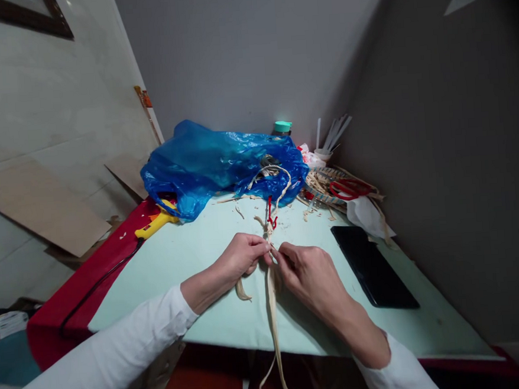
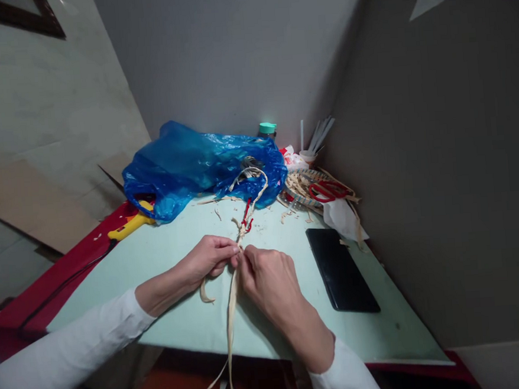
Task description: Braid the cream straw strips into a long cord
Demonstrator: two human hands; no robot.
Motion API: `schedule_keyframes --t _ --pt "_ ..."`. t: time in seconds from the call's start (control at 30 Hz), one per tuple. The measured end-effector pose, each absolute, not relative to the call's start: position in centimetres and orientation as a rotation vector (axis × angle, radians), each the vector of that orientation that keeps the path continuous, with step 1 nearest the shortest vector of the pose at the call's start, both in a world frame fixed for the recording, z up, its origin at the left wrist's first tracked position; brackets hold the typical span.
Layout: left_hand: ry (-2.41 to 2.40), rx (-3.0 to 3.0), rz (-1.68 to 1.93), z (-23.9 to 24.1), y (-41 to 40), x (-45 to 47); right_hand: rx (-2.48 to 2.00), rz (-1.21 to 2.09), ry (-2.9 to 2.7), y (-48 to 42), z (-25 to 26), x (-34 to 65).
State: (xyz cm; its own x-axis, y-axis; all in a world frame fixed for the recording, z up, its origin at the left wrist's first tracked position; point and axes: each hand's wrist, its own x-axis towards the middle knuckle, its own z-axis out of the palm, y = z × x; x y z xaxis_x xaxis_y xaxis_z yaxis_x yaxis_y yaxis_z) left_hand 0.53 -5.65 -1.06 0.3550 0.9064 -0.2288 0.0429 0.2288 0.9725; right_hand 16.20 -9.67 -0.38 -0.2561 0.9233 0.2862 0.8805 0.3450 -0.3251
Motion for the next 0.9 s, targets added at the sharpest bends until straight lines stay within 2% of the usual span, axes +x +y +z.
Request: schedule_keyframes --t 0.3,0.4,0.57,0.67,0.9 --pt "0.928 1.010 0.772 -0.6 -5.9 0.2 -0.995 -0.101 -2.594 -10.1 -1.3 15.9" --pt "0.906 0.975 0.761 -0.5 -5.9 0.0 -0.995 0.164 -2.455 -10.3 -0.7 15.8" --pt "0.843 0.963 0.738 -0.6 -5.8 -0.1 -1.402 0.583 -1.786 -8.8 -0.3 16.6" --pt "0.839 1.032 0.721 -0.9 -5.8 -0.1 -1.379 0.826 -1.789 -7.7 -0.8 17.0" --pt "0.865 1.065 0.714 -0.8 -6.1 0.2 -1.236 1.170 -1.787 -6.9 -1.9 16.5"
